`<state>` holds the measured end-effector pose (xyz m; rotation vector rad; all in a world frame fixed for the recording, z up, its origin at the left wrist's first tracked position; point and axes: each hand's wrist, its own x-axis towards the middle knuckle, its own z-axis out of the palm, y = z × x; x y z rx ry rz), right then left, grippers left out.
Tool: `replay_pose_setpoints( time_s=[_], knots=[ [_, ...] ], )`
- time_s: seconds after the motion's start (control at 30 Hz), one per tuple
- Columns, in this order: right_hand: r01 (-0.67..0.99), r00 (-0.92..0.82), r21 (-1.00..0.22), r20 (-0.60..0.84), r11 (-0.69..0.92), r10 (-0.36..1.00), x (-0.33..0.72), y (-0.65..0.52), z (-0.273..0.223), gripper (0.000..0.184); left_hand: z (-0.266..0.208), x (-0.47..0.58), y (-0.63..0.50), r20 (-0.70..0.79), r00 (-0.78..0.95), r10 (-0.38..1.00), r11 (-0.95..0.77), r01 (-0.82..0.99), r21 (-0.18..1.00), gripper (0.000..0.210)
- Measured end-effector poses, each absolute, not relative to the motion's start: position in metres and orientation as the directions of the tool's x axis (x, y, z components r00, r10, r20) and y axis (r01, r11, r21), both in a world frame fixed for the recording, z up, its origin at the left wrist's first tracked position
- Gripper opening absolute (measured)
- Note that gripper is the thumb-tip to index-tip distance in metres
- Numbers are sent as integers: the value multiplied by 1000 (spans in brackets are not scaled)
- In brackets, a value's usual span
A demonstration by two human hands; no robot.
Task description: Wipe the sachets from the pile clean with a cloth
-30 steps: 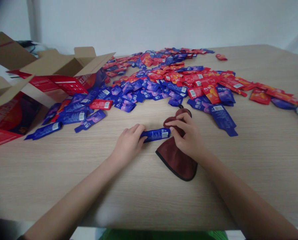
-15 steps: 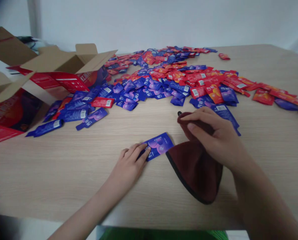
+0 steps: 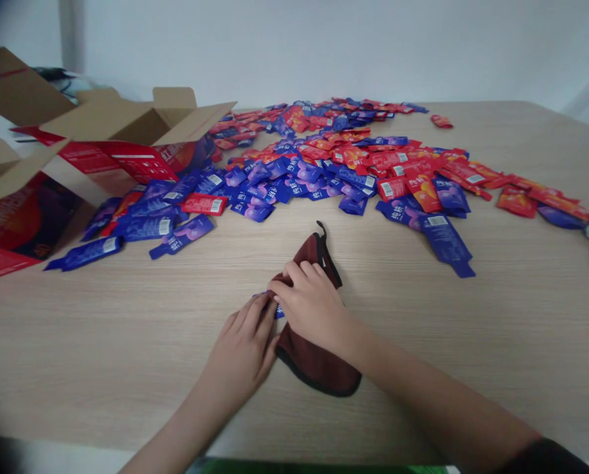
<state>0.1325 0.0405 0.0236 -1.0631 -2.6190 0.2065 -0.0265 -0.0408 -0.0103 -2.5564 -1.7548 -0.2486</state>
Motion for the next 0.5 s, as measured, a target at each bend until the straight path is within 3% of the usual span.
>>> replay_pose_setpoints(
  time_s=[0.1, 0.27, 0.5],
  knots=[
    [689, -651, -205, 245, 695, 718, 136, 37, 16, 25, -10, -27, -40, 129, 330, 935, -346, 929, 132, 48],
    [780, -531, -238, 238, 579, 813, 176, 40, 4, 26, -9, -28, -40, 115, 317, 941, -334, 923, 190, 52],
    [859, -458, -187, 140, 477, 878, 199, 52, 32, 25, -13, -24, -44, 109, 332, 937, -347, 919, 184, 53]
  ],
)
